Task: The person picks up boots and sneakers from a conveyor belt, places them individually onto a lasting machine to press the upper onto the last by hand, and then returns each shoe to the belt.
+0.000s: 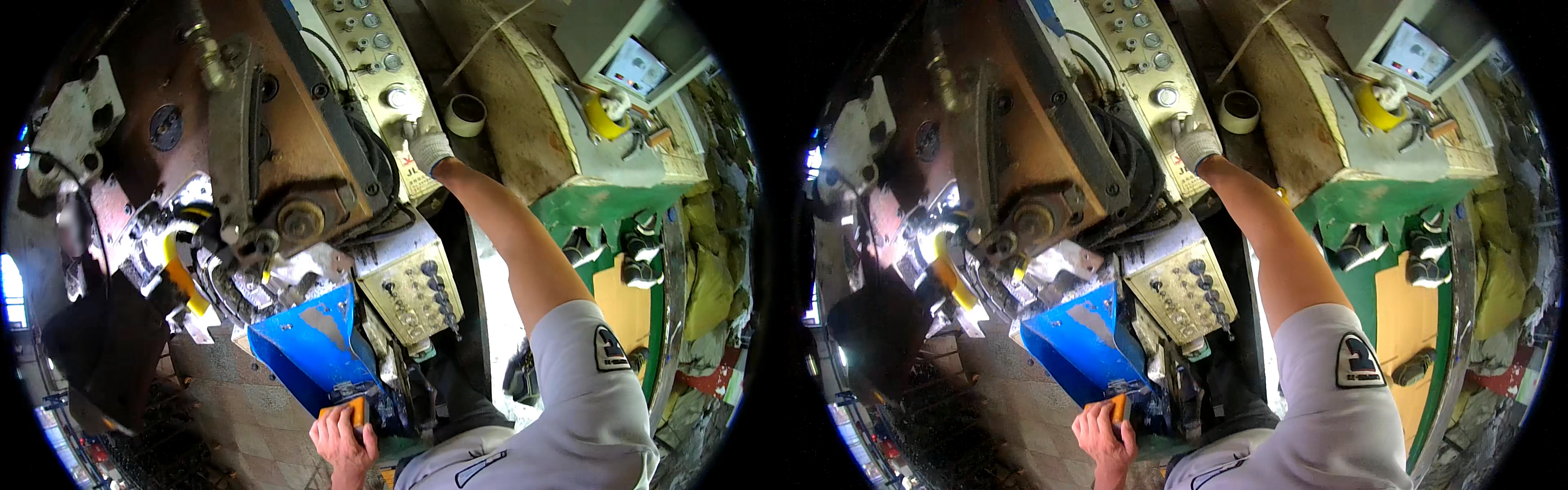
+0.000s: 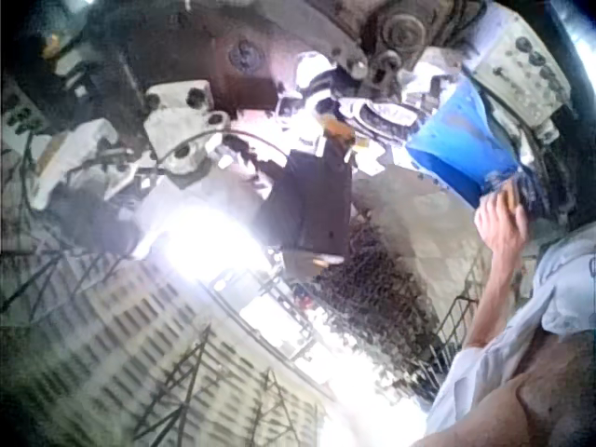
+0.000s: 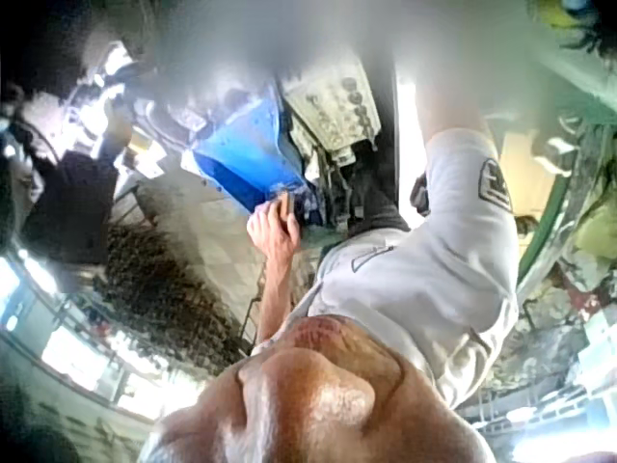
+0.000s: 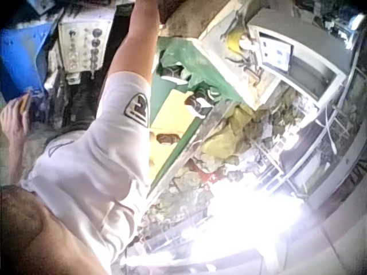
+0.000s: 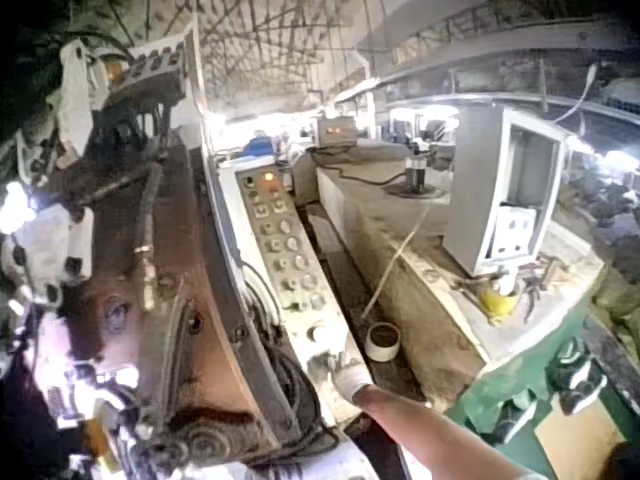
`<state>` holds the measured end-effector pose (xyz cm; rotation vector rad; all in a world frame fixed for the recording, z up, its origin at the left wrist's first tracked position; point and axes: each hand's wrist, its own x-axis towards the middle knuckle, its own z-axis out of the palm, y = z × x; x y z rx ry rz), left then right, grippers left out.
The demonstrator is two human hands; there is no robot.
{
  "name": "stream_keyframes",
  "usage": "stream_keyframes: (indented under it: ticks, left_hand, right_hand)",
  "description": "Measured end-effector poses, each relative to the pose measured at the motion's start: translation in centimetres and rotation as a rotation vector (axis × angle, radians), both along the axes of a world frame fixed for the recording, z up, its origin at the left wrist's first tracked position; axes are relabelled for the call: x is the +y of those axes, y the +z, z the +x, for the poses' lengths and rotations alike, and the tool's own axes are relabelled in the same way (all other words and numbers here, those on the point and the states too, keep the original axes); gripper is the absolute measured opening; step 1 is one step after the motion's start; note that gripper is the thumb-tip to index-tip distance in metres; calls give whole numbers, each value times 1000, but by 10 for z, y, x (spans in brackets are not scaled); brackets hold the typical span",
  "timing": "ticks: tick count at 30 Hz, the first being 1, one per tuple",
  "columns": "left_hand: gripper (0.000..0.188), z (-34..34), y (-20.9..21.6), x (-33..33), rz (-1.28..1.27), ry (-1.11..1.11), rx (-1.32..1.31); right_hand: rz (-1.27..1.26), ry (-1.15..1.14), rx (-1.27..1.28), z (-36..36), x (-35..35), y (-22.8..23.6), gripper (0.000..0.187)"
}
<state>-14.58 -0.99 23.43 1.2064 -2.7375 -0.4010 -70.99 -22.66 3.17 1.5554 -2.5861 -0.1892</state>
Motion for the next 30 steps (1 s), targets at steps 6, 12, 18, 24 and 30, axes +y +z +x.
stream_keyframes:
  ticks: [6,12,18,24,30]
  left_hand:
    - [39,-26,20,-11,-55,-20,60]
    - [45,-25,16,-21,14,-34,37]
    - [43,-28,25,-7,16,42,26]
    - [42,-32,22,-16,16,13,36]
    - [42,-31,20,-13,33,31,10]
  right_hand:
    - [-73,200,-161,-48,-52,-35,31]
    - [-42,-323,-977,-129,-48,-66,42]
    - [-198,-731,-1390,-81,-20,-17,60]
    - [-135,257,-187,-63,-13,4,29]
    - [127,328,-240,-63,-50,10,26]
